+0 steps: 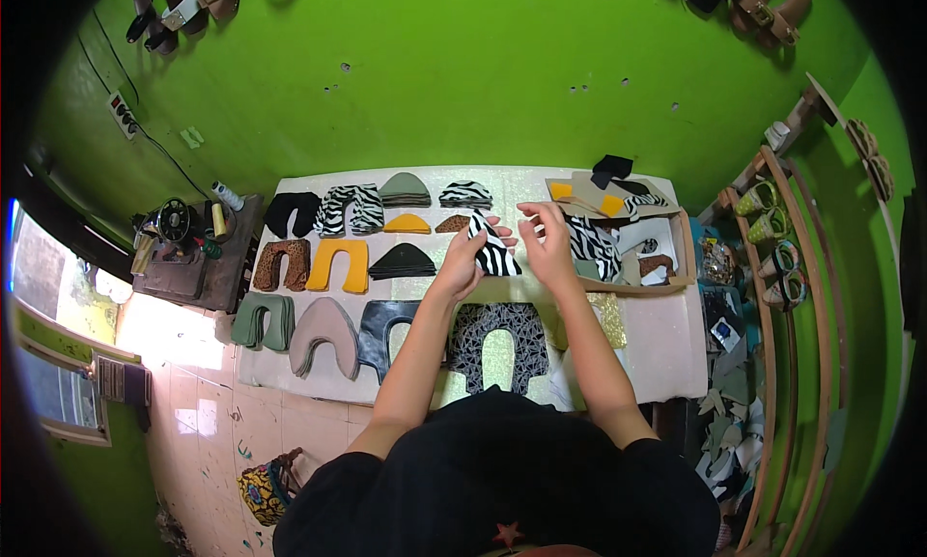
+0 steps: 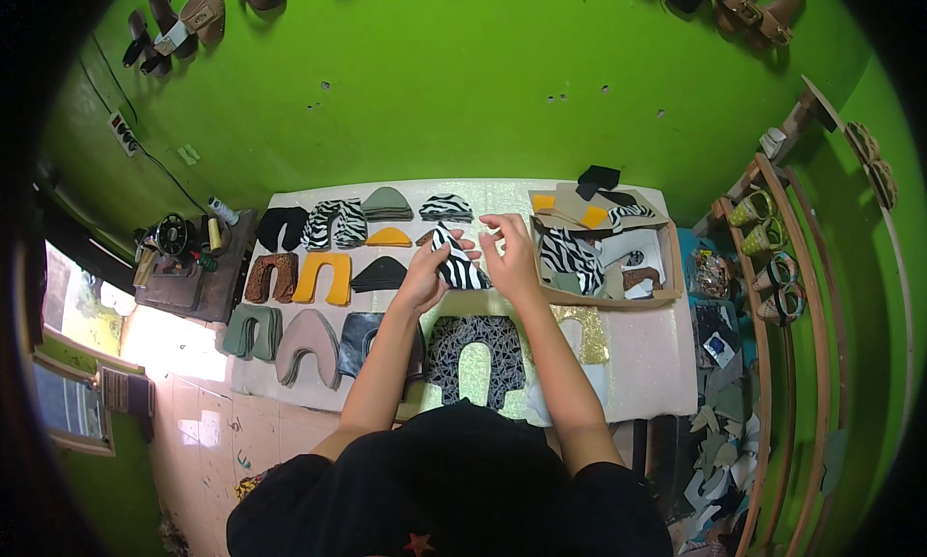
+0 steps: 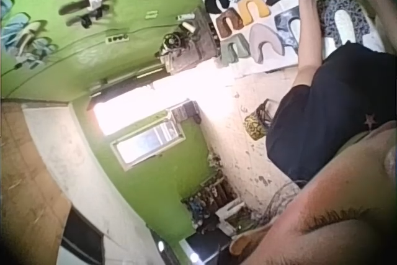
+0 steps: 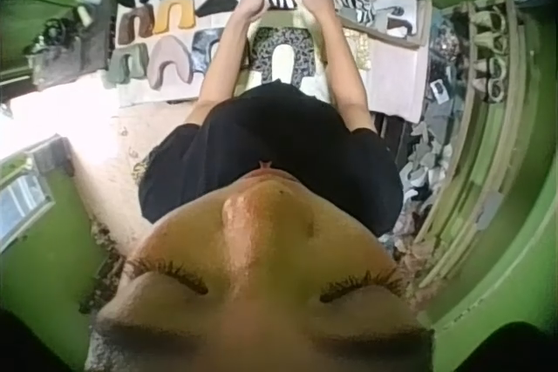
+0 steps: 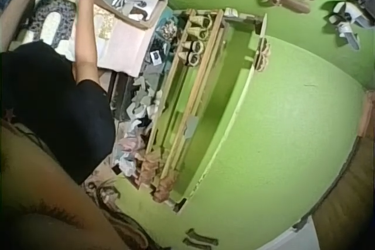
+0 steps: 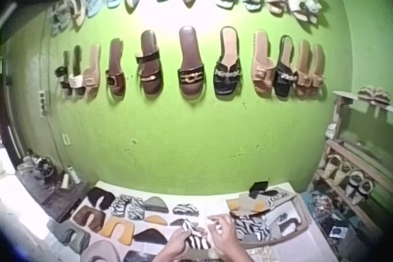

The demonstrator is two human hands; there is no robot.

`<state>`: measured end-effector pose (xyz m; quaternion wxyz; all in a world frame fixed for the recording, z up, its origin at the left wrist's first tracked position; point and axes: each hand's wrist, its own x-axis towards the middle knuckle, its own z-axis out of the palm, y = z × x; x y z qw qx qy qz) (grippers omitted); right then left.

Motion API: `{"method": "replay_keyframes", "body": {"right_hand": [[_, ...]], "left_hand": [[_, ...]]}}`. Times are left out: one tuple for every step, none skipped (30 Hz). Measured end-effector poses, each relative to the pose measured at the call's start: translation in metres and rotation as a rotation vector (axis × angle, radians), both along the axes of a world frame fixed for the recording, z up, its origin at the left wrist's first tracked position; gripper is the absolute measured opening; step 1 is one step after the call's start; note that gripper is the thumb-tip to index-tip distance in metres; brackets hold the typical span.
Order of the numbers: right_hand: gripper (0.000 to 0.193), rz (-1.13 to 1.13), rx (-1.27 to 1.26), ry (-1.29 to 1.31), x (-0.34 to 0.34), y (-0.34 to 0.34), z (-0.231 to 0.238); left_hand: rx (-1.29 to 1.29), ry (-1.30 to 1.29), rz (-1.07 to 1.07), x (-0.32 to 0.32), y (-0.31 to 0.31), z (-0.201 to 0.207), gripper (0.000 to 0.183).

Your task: Organizing and laying out various shoe material components on a workbench.

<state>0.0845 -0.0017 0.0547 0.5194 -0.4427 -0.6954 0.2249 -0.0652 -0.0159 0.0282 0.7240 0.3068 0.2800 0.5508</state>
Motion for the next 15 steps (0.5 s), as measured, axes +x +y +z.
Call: {"method": "replay_keyframes", "body": {"right_hand": [[0.020,0.046,-0.083,0.029,-0.001,0.008,0.002],[0.019,0.092,-0.166,0.057,-0.003,0.016,0.004],[0.019,0.095,-0.166,0.056,-0.004,0.026,0.004],[0.019,0.167,-0.166,0.041,-0.006,0.037,0.002],[0.020,0.239,-0.166,0.026,-0.008,0.047,0.000],[0.020,0.267,-0.142,-0.037,-0.012,0.055,0.003],[0.020,0.268,-0.144,-0.039,-0.017,0.060,0.004],[0.021,0.343,-0.267,-0.062,-0.023,0.066,0.005],[0.022,0.420,-0.388,-0.086,-0.028,0.072,0.006],[0.022,0.518,-0.521,-0.106,-0.030,0.078,0.007],[0.020,0.601,-0.646,-0.136,-0.034,0.088,0.003],[0.019,0.643,-0.679,-0.218,-0.036,0.096,0.002],[0.018,0.686,-0.711,-0.300,-0.038,0.103,0.000],[0.019,0.677,-0.672,-0.304,-0.039,0.111,-0.004],[0.019,0.670,-0.632,-0.308,-0.039,0.119,-0.009]], "left_hand": [[-0.012,0.000,-0.015,-0.003,0.001,0.000,0.031],[-0.035,0.008,-0.040,-0.006,0.002,0.001,0.033],[-0.035,0.007,-0.037,-0.008,0.003,-0.001,0.033],[-0.036,-0.020,-0.076,-0.011,0.005,-0.002,0.033],[-0.037,-0.047,-0.116,-0.014,0.007,-0.003,0.033],[-0.044,-0.059,-0.126,-0.017,0.008,-0.003,0.032],[-0.046,-0.061,-0.125,-0.019,0.010,-0.005,0.032],[-0.053,-0.093,-0.154,-0.022,0.013,-0.008,0.031],[-0.058,-0.125,-0.182,-0.024,0.016,-0.010,0.030],[-0.096,-0.126,-0.186,-0.025,0.020,-0.013,0.028],[-0.096,-0.102,-0.189,-0.027,0.023,-0.017,0.029],[-0.129,-0.098,-0.194,-0.029,0.026,-0.020,0.029],[-0.163,-0.094,-0.198,-0.031,0.029,-0.023,0.029],[-0.163,-0.117,-0.190,-0.033,0.032,-0.026,0.030],[-0.164,-0.139,-0.181,-0.035,0.036,-0.028,0.030]]}}
